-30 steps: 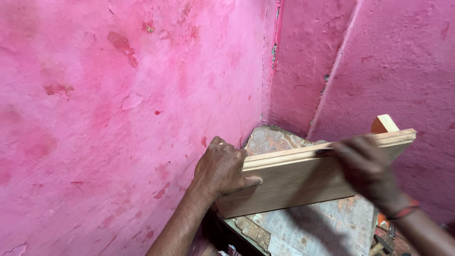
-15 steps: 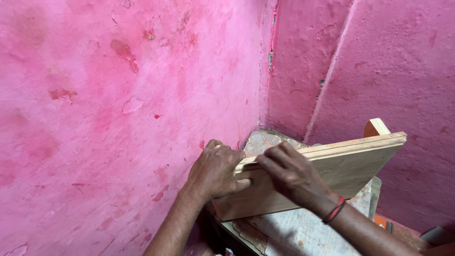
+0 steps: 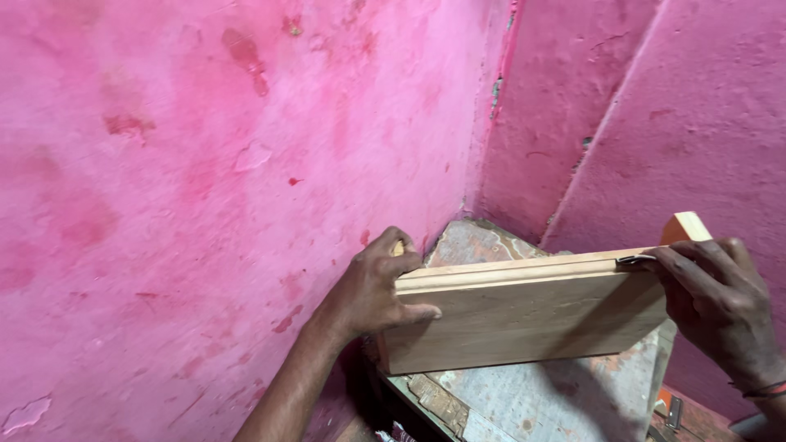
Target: The person sands a rectangular wooden board using a sanding block and a chisel. They smooth the edges and corners, then scrape the surface with the chisel to remove excess material.
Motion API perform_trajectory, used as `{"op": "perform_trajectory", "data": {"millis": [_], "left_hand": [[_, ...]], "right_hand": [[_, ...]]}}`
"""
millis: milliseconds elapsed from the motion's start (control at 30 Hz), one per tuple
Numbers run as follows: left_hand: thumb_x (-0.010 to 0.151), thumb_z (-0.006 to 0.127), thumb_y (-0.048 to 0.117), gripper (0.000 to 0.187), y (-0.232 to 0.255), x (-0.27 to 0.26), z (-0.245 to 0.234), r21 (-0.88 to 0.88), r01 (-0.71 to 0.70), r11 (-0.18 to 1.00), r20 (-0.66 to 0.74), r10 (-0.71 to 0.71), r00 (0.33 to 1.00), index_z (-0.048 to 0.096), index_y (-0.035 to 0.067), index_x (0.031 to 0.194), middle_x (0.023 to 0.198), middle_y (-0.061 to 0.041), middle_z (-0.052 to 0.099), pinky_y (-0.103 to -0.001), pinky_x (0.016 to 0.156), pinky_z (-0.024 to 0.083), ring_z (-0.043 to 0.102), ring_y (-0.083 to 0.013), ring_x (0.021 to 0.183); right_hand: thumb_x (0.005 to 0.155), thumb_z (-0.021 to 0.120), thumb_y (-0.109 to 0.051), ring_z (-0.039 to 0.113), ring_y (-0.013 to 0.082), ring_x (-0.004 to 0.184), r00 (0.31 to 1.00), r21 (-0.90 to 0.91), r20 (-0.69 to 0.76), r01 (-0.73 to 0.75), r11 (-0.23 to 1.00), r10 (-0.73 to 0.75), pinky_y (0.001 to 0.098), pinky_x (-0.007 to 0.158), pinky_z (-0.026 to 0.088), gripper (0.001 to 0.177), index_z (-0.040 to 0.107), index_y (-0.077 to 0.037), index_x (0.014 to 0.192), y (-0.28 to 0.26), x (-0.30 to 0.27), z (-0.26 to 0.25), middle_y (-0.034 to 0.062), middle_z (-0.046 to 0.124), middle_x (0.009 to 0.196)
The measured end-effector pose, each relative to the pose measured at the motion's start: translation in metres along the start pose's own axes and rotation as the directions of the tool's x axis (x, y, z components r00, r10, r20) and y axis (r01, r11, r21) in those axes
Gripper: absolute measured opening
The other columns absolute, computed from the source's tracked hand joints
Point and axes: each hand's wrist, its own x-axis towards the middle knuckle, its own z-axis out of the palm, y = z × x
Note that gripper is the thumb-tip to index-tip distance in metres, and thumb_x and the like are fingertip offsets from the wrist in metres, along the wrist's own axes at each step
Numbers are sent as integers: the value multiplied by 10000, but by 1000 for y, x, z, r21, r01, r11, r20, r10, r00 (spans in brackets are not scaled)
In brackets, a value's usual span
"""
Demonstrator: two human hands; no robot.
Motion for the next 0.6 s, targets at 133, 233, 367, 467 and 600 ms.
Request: {"op": "perform_trajectory", "data": {"millis": [133,233,367,467,600], "left_hand": [[589,976,390,663,-5,-4,-2,-6,-72,997,-19,72,997,745,125,1151,1126,-85,560,-389,873,616,673,-259,1054],[602,979,411,609,-9,-3,0,7,-59,998,-4,59,998,722,106,1062,1134,-67,563,-381,877,626,683,-237,1066],[607,962,290,601,-11,-3,-2,-2,-96,995,-13,96,995,723,126,1134,1149,-81,552,-394,835,604,667,-260,1047],[572,903,158,606,-6,-5,-5,-7,-26,1000,37,26,999,736,155,1154,1160,-67,552,-372,828,605,674,-248,1040],[579,938,221,650,1,-8,-9,-39,-67,997,17,67,998,736,160,1194,1142,-80,548,-389,838,626,669,-261,1034]], "right_hand": [[802,702,21,610,279,933,977,233,-89,209,950,-194,392,786,528,363,702,-18,1163,-55,22,16,136,667,1030],[736,721,55,581,288,877,936,341,-129,352,872,-327,412,751,528,385,682,34,1118,-123,51,26,140,635,980],[702,728,23,583,280,928,911,472,-167,409,781,-376,397,790,557,448,645,32,1142,-196,79,24,123,605,1004],[675,719,40,577,282,894,916,461,-142,398,793,-376,389,747,550,487,662,28,1158,-215,87,18,123,607,992],[708,730,27,585,266,893,893,429,-77,431,794,-444,390,769,559,441,665,9,1143,-196,82,13,96,605,979]]}}
